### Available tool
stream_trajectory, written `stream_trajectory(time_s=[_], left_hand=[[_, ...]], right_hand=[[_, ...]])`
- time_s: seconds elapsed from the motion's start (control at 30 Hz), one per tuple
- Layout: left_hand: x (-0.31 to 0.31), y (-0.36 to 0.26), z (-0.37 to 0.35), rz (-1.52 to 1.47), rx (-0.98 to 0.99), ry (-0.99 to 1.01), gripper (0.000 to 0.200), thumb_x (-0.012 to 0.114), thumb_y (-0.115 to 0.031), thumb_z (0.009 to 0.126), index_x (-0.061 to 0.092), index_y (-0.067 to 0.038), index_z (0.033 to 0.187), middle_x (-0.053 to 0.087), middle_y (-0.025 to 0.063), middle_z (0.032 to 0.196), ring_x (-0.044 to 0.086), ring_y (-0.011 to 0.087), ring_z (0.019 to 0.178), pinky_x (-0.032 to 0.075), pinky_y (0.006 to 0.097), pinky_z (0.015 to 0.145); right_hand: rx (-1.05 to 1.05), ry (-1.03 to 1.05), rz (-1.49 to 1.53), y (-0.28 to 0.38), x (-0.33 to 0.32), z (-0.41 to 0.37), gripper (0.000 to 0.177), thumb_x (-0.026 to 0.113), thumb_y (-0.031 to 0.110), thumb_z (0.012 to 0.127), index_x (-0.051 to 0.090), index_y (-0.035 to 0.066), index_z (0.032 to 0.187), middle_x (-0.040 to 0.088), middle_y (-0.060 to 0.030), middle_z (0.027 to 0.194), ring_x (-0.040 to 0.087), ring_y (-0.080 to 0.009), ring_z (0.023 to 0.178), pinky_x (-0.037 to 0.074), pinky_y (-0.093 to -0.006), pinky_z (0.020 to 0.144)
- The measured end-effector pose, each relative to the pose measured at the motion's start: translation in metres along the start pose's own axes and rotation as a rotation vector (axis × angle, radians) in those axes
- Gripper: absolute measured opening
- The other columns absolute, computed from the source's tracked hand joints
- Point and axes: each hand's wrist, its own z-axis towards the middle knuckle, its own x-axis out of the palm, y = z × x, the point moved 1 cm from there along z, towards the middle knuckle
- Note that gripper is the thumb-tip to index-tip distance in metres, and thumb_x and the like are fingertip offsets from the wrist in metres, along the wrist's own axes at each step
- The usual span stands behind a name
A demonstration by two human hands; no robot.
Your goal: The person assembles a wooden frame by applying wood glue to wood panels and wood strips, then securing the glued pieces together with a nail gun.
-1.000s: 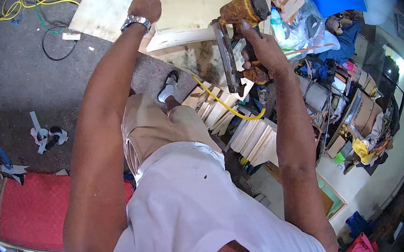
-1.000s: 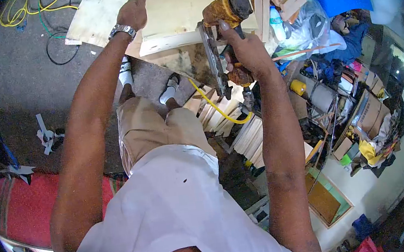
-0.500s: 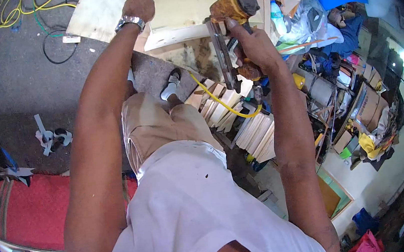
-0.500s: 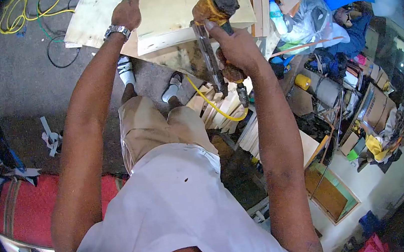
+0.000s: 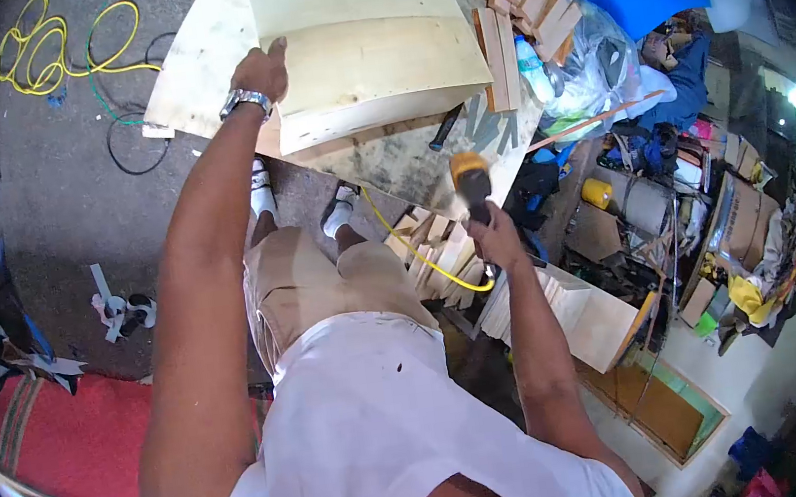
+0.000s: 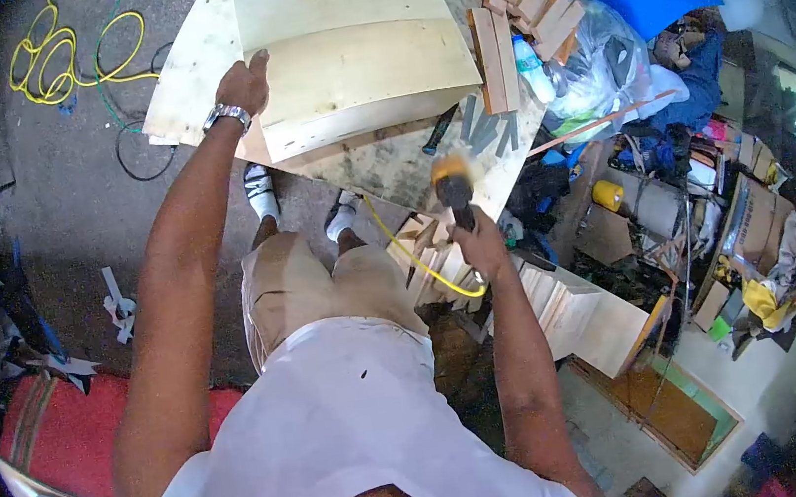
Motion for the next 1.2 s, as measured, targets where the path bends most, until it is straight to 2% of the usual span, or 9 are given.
stream_trajectory(time_s=[0.13,0.2,0.3,0.4,0.43,0.53,0.8,1.0,1.2], left_hand=[[-0.006,-0.011,-0.004,0.146,-0.023,-0.045,0.069,0.037,-0.055,0.095,0.062,0.007,0.110,0.061,0.0315,0.112,0.059,0.0432,0.108,0.046,0.0481,0.094],[-0.003,-0.020,-0.003,0.223,-0.082,-0.114,0.053,0.044,-0.042,0.095,0.066,0.004,0.106,0.064,0.0272,0.111,0.062,0.0406,0.105,0.049,0.0465,0.091],[0.010,-0.015,0.028,0.899,0.282,0.063,0.037,0.046,-0.028,0.093,0.069,0.000,0.102,0.066,0.0213,0.109,0.066,0.0355,0.100,0.053,0.0440,0.085],[0.027,0.007,0.064,1.066,0.161,0.024,0.031,0.043,-0.016,0.091,0.070,-0.005,0.103,0.069,0.0159,0.103,0.069,0.0305,0.092,0.055,0.0407,0.079],[0.029,0.004,0.060,1.072,0.066,-0.012,0.032,0.042,-0.015,0.092,0.069,-0.005,0.105,0.069,0.0160,0.104,0.069,0.0291,0.094,0.055,0.0400,0.078],[0.038,0.006,0.057,-0.384,-0.322,-0.405,0.042,0.047,-0.035,0.093,0.065,-0.001,0.112,0.069,0.0136,0.106,0.067,0.0267,0.094,0.053,0.0375,0.078],[0.039,-0.010,0.005,-0.426,-0.556,-0.585,0.061,0.049,-0.052,0.091,0.063,0.003,0.115,0.069,0.0121,0.103,0.065,0.0267,0.092,0.051,0.0372,0.078],[-0.025,-0.017,0.001,0.102,-0.295,-0.642,0.063,0.038,-0.057,0.091,0.062,-0.007,0.120,0.062,0.0221,0.121,0.058,0.0394,0.112,0.046,0.0469,0.092],[-0.135,-0.089,0.020,1.064,0.495,-0.669,0.040,0.044,-0.033,0.098,0.059,0.000,0.114,0.067,0.0252,0.094,0.066,0.0354,0.093,0.053,0.0413,0.080]], right_hand=[[0.157,-0.036,-0.456,-0.083,-0.006,0.004,0.048,0.073,0.023,0.076,0.058,0.001,0.115,0.065,-0.0243,0.107,0.061,-0.0394,0.104,0.047,-0.0428,0.090],[0.148,-0.196,-0.489,-0.143,-0.007,0.015,0.046,0.075,0.015,0.073,0.059,0.005,0.115,0.064,-0.0190,0.110,0.060,-0.0382,0.106,0.047,-0.0446,0.090],[0.088,-0.253,-0.661,-0.195,-0.021,0.044,0.053,0.076,0.023,0.074,0.057,0.009,0.121,0.062,-0.0179,0.107,0.059,-0.0380,0.103,0.046,-0.0475,0.089],[-0.294,-0.575,-0.724,-0.249,-0.017,0.081,0.042,0.060,0.011,0.071,0.062,0.006,0.113,0.061,-0.0160,0.093,0.058,-0.0345,0.095,0.042,-0.0501,0.091],[-0.124,-0.378,-0.759,-0.252,-0.021,0.100,0.042,0.058,0.009,0.074,0.062,0.008,0.116,0.062,-0.0156,0.096,0.058,-0.0329,0.096,0.042,-0.0492,0.090],[-0.028,-0.286,-0.538,-0.229,-0.034,0.127,0.047,0.063,0.019,0.082,0.055,0.014,0.127,0.060,-0.0122,0.111,0.054,-0.0344,0.105,0.041,-0.0478,0.095],[-0.136,-0.318,-0.400,-0.252,-0.020,0.168,0.057,0.058,0.005,0.080,0.051,0.014,0.135,0.057,-0.0108,0.121,0.048,-0.0292,0.119,0.029,-0.0450,0.111],[-0.180,-0.220,-0.294,-0.249,-0.047,0.154,0.055,0.061,0.015,0.084,0.047,0.011,0.137,0.050,-0.0154,0.128,0.041,-0.0316,0.127,0.029,-0.0458,0.111],[-0.122,-0.491,0.007,-0.220,-0.071,0.153,0.058,0.063,0.033,0.090,0.044,0.009,0.138,0.045,-0.0166,0.138,0.040,-0.0319,0.131,0.030,-0.0426,0.110]])
